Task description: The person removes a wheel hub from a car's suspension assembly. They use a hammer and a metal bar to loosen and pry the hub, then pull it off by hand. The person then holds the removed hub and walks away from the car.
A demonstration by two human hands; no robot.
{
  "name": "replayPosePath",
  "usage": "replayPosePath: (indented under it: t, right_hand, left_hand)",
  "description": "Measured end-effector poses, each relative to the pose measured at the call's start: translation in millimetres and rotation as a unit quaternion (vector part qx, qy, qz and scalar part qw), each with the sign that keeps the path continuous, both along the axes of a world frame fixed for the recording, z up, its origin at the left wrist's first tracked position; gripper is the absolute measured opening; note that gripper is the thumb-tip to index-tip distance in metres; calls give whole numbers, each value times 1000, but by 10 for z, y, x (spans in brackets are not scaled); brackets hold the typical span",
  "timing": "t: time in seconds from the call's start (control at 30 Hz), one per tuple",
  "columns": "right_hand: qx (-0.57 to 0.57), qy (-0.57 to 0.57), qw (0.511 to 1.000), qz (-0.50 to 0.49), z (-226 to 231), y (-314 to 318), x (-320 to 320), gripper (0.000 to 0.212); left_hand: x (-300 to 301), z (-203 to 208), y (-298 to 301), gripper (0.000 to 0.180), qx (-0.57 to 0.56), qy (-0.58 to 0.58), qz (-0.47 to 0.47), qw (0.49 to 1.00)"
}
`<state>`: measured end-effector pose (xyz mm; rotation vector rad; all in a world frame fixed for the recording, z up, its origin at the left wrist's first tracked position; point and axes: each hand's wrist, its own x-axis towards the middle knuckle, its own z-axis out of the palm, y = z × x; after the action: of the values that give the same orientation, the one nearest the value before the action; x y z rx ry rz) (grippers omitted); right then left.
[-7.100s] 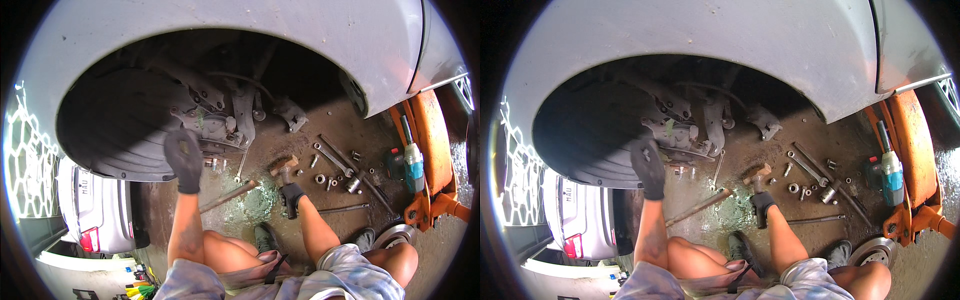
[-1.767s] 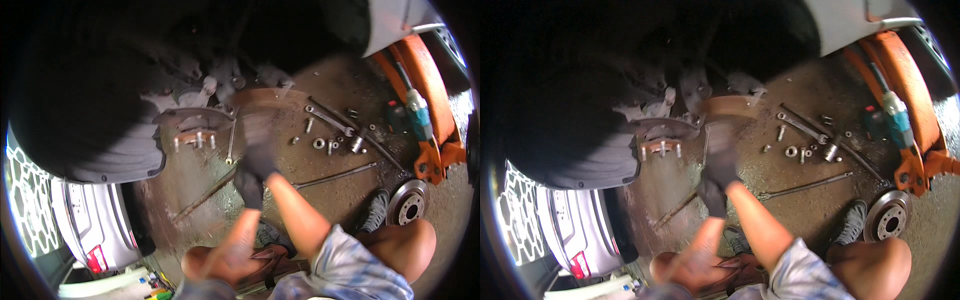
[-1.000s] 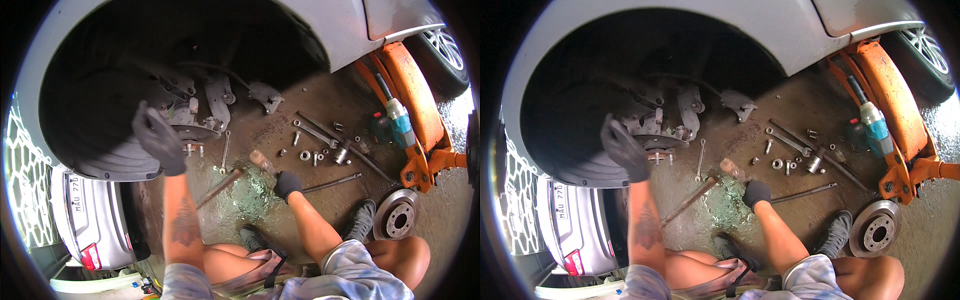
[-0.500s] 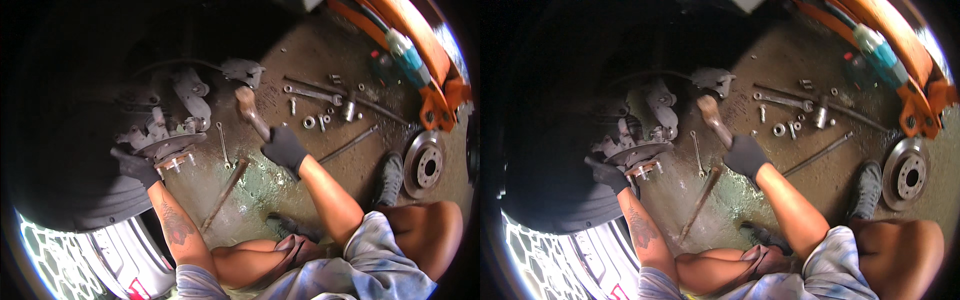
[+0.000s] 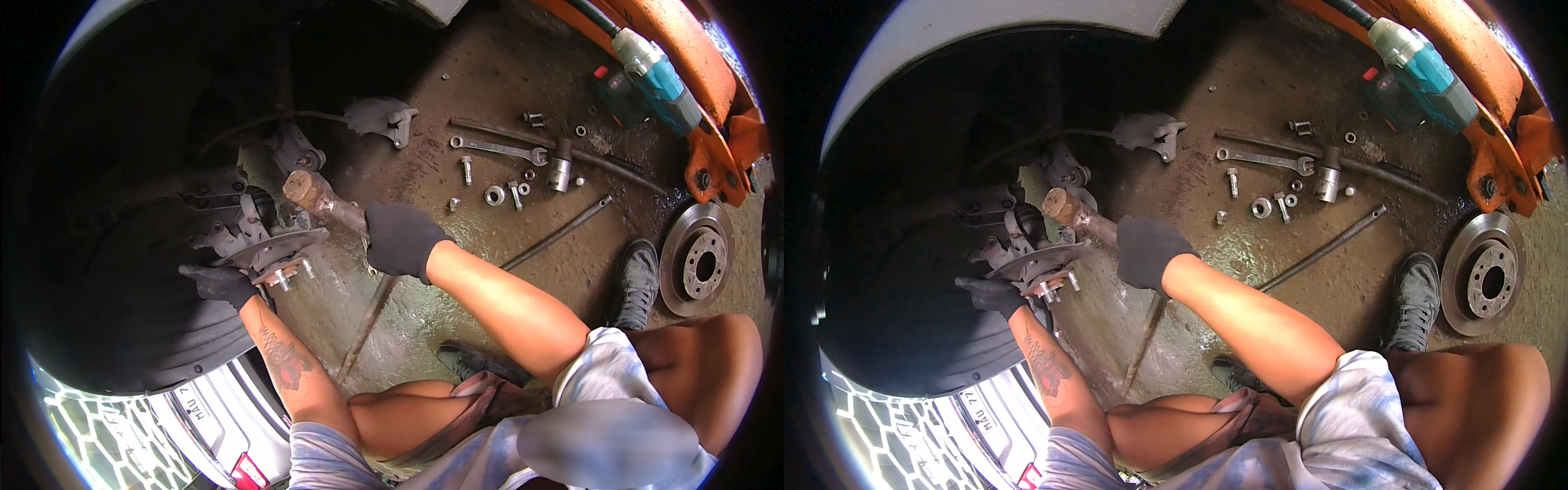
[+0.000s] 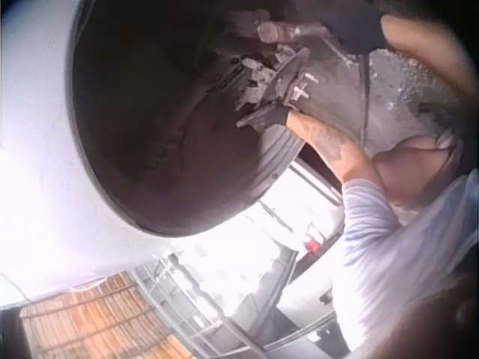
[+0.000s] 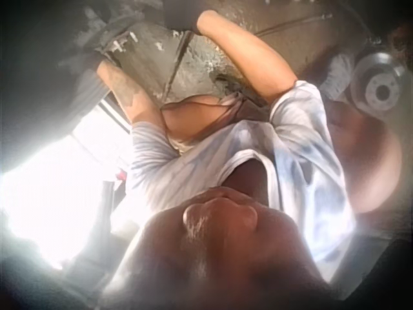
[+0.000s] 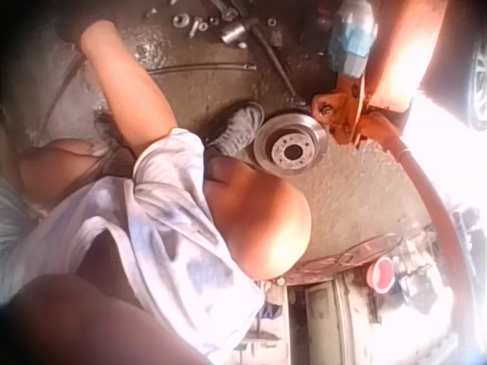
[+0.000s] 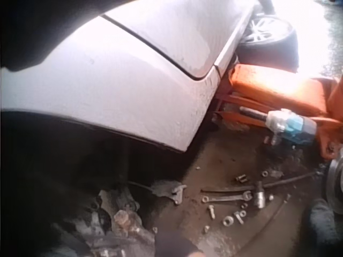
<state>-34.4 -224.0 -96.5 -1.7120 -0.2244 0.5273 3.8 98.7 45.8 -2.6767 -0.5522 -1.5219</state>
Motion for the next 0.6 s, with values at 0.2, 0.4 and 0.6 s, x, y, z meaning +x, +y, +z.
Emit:
replayPosePath:
  t: [0.2,0.4,0.6]
  right_hand:
    - [-2,-2,1000,-9,147,-67,-100,29]
    - [-159,-68,984,-35,-218,-166,-161,32]
    - [-337,-91,935,57,-1151,121,-619,33]
  left_hand:
    - [36,-32,-239,77,-128,-76,-6,989]
    - [100,3,-138,57,-258,-61,-91,960]
    - [-134,249,728,38,-471,-42,-249,845]
